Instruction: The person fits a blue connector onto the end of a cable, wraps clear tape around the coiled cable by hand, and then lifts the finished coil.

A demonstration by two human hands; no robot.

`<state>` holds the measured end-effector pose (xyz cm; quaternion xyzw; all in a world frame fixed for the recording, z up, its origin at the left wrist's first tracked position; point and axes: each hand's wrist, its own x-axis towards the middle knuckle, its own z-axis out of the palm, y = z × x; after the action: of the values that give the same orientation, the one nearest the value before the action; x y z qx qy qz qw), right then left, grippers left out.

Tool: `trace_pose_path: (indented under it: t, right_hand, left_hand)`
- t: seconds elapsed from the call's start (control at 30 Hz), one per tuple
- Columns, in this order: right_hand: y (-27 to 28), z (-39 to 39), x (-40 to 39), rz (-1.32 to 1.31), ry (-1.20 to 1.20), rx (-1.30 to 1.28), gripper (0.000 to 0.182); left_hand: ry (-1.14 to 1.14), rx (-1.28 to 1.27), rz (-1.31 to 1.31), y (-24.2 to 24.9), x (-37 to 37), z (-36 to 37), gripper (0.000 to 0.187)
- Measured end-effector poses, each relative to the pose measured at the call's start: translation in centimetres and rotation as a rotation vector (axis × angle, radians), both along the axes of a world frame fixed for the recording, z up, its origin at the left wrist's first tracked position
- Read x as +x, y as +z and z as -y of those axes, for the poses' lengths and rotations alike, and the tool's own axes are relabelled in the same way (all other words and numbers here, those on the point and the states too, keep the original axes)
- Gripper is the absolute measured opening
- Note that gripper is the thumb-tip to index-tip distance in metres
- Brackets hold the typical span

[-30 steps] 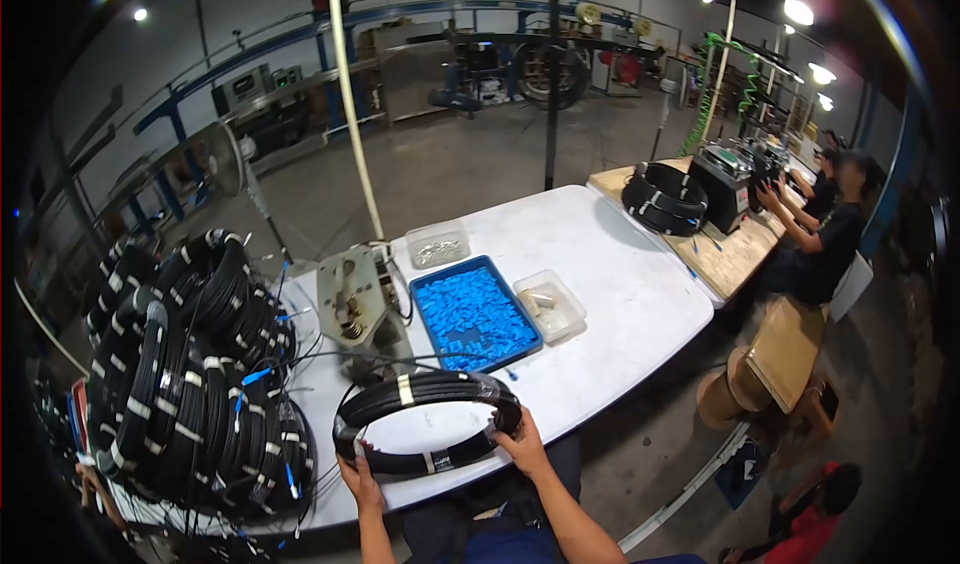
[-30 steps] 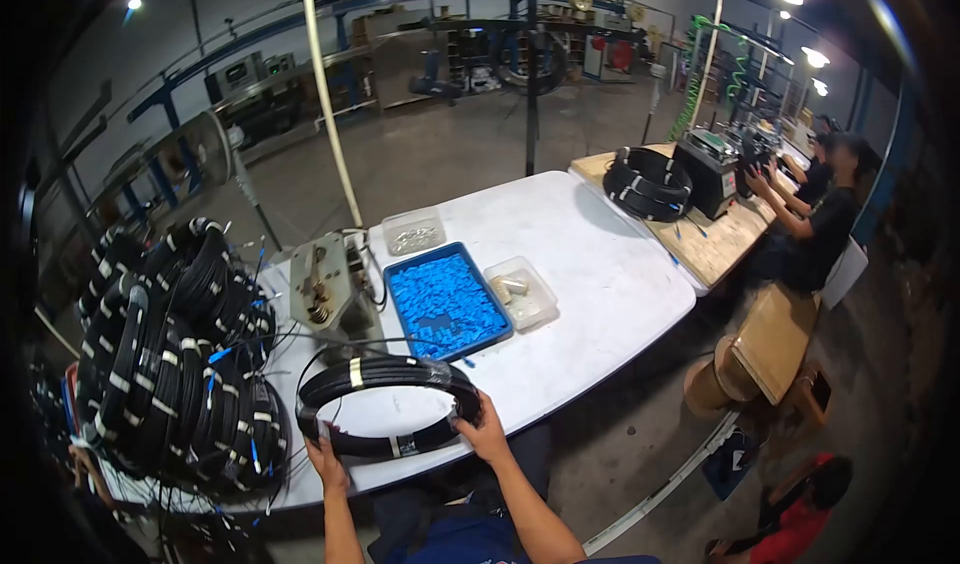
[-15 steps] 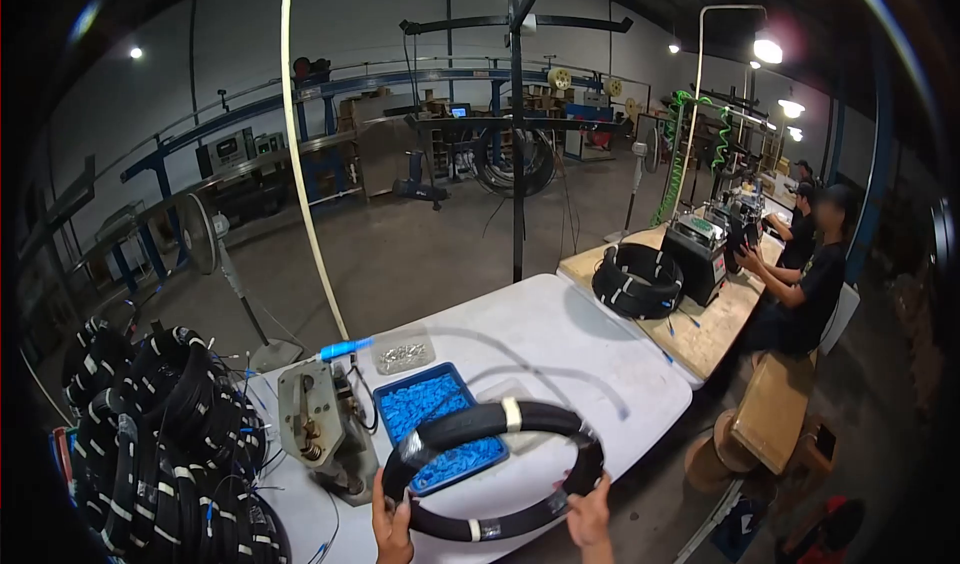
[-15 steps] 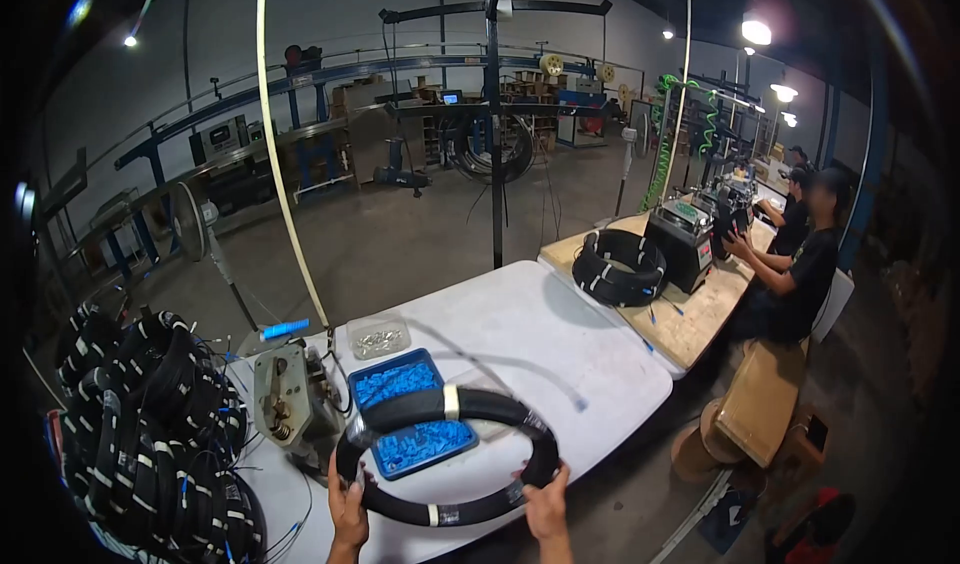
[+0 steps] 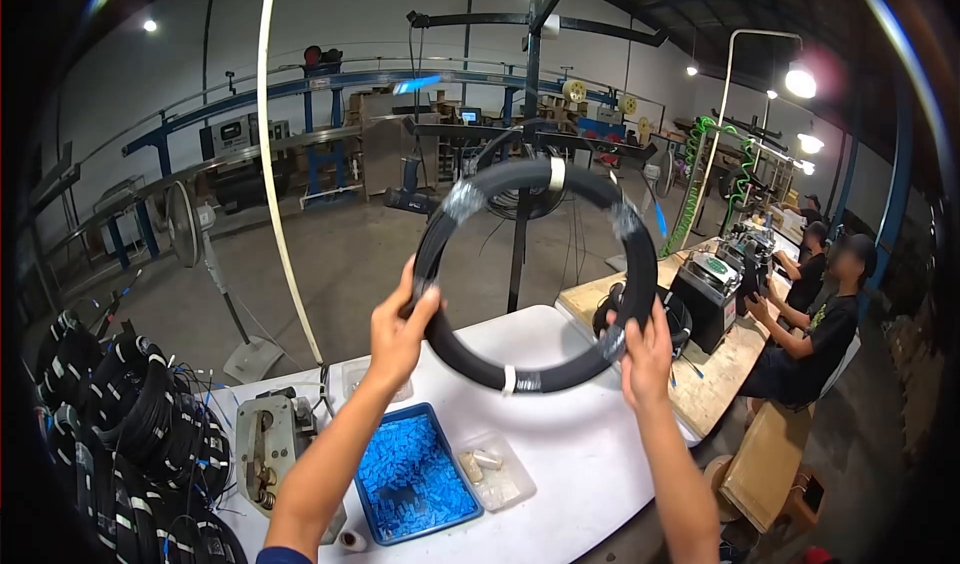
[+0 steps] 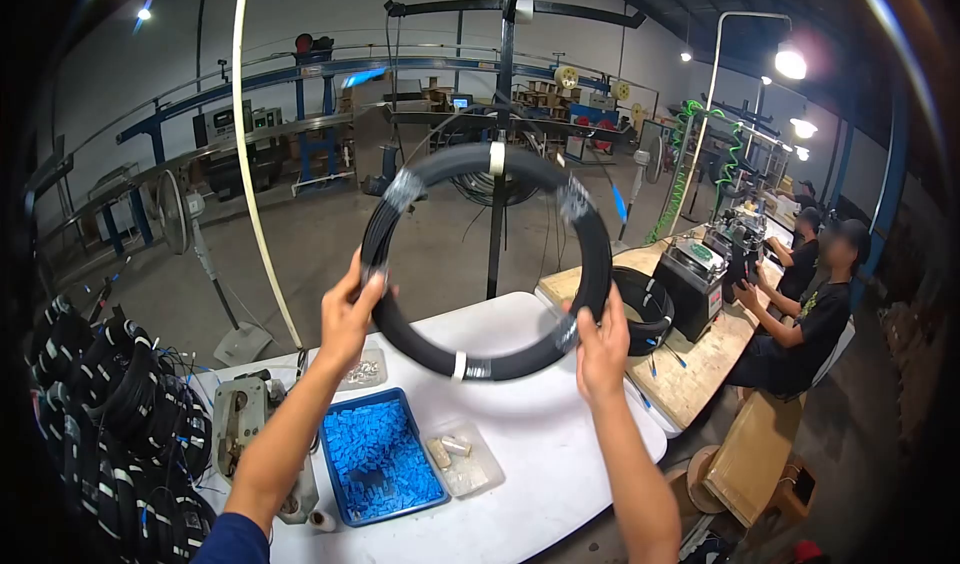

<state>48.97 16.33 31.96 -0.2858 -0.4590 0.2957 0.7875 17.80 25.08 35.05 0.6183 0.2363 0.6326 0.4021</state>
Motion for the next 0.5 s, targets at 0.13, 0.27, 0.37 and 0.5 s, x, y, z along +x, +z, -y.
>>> trace_pose_path:
  t: [0.13,0.27,0.37,0.5]
  right_hand:
    - [2.5,-8.9,2.7,0.057,-0.048,-0.005,0.064]
    - [1.8,-18.2,5.7,0.120,-0.124,-0.038,0.063]
    - [0.5,-24.0,7.1,0.080,-0.123,-0.083,0.061]
    - [-0.3,-29.9,7.7,0.044,-0.150,-0.095,0.056]
  left_hand:
    - [-0.040,-0.022,0.065,1.6,3.5,-9.7,0.055]
    - [0.092,-0.043,-0.004,0.8,6.2,-17.9,0.056]
    - [0.144,-0.045,-0.053,-1.0,7.6,-23.9,0.061]
    - [0.208,-0.033,-0.104,-2.6,8.9,-29.7,0.063]
